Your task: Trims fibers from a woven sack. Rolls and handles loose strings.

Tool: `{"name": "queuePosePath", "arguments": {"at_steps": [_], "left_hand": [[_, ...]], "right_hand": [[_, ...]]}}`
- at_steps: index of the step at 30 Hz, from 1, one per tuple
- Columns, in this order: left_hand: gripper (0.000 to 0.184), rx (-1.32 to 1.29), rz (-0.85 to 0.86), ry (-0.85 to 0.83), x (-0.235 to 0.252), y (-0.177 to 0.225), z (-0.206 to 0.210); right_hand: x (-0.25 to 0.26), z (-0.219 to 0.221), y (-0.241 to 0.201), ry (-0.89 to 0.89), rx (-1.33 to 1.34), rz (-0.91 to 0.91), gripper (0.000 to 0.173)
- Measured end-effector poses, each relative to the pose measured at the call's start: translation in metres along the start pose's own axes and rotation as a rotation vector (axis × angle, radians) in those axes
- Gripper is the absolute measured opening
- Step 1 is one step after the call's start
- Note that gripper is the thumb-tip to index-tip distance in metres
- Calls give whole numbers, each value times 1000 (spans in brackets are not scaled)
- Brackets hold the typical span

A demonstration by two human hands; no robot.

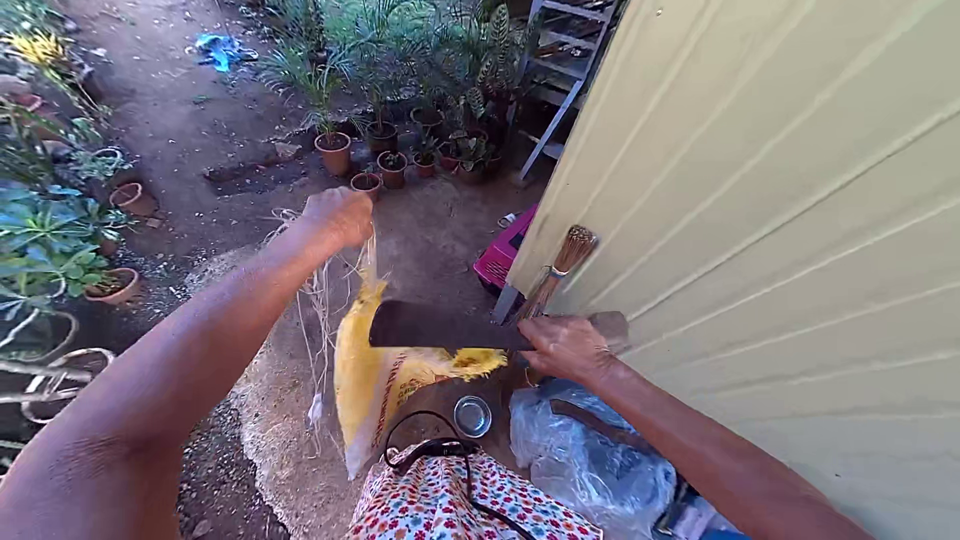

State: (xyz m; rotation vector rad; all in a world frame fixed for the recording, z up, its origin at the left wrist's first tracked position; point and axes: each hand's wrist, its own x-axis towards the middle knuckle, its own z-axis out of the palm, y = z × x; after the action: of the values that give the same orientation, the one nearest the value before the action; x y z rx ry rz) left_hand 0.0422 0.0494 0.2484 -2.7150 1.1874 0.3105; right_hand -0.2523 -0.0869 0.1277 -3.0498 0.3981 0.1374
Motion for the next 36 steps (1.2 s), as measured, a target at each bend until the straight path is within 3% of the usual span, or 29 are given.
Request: {"name": "queuePosePath", "arguments": {"at_steps": [2,5,11,15,18,20,23,26,28,31,36], "left_hand": [[22,-5,-14,23,-10,5,-13],[20,17,-18,53,-29,15,-29],[16,47,6,64,-69,21,-47],[30,-129,105,65,-89,-22,-24],[37,-510,101,173,-86,-50,18],[36,-714,109,348,-77,-46,38],[59,-862,303,613,-49,-28,48],[45,-1021,575,718,-26,1,45],[41,-1129,703,606,-23,29,41],[30,-1106,686,352,-33,59,31],[8,-1487,631,-65,-55,56,14]], "right_hand": [[16,-5,-15,-132,-8,-30,34],[41,-10,-34,-176,-13,-22,35],[90,-42,-38,84,-152,-62,31],[110,-92,-30,138,-152,61,37],[105,-118,-20,381,-134,75,41],[98,-133,-22,615,-166,-5,38],[93,-154,-29,913,-342,-175,25],[91,-168,-39,998,-465,-247,21],[89,-175,-38,979,-494,-242,22],[84,-188,-34,919,-470,-197,17],[66,-213,-6,879,-556,-109,15]]}}
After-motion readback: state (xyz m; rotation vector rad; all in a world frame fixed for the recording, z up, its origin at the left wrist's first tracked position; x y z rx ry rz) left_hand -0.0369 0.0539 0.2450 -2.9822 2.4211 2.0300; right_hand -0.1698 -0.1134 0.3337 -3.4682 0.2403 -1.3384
